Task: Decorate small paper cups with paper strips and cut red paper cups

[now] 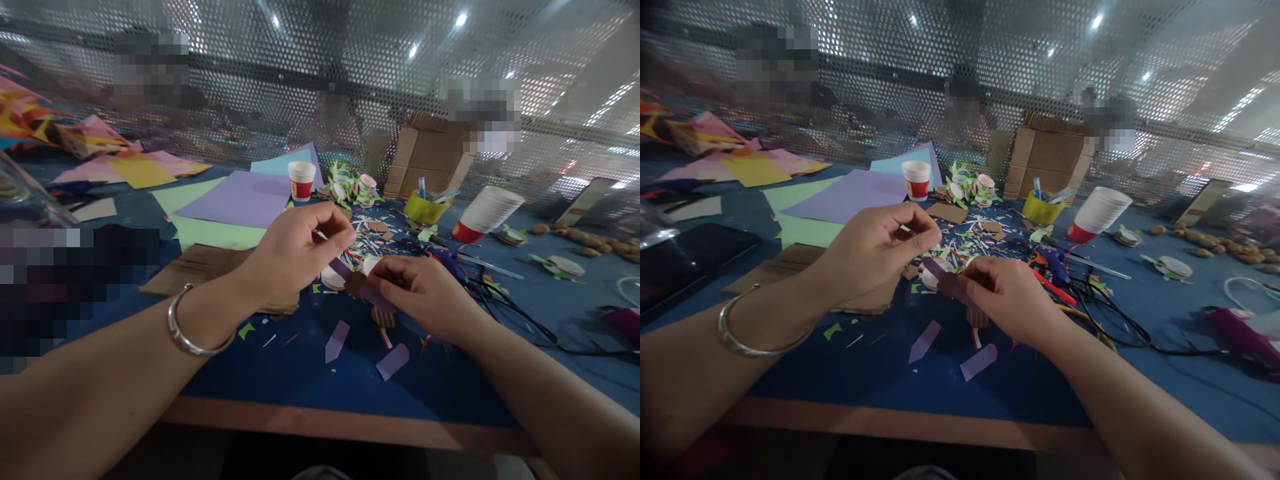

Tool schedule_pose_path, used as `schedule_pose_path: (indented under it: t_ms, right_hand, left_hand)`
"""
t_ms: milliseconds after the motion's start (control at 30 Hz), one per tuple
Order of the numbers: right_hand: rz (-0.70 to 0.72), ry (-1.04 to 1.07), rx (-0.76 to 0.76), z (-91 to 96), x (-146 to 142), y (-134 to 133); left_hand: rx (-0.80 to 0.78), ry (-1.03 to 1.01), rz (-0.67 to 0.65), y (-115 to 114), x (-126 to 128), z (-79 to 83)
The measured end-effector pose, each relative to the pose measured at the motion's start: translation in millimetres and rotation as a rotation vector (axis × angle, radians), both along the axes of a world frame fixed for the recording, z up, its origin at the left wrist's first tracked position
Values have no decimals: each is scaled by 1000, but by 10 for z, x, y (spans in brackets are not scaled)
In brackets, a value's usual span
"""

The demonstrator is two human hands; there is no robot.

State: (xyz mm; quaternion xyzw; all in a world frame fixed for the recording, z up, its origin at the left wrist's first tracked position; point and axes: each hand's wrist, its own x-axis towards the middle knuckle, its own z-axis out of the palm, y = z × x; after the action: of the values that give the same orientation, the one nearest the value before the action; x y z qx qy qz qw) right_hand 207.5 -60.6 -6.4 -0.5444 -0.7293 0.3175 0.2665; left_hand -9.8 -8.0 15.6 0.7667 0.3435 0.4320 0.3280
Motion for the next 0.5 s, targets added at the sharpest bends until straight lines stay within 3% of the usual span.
schedule_pose_path:
  t_ms: [133, 200, 333, 400, 500]
  right_hand:
    - [-15, 41, 17, 10, 20, -13]
    - [-1, 21, 89, 21, 31, -10]
    - [-28, 35, 158, 50, 44, -9]
    - [-37, 26, 184, 62, 43, -16]
    - [-10, 17, 196, 69, 35, -28]
  left_hand:
    - [-61, 127, -323, -159, -47, 83]
    - [-18, 203, -399, -218, -47, 92]
    - [182, 181, -181, -207, -1, 34]
    - [157, 105, -84, -165, 11, 5]
    - [60, 96, -74, -116, 6, -20]
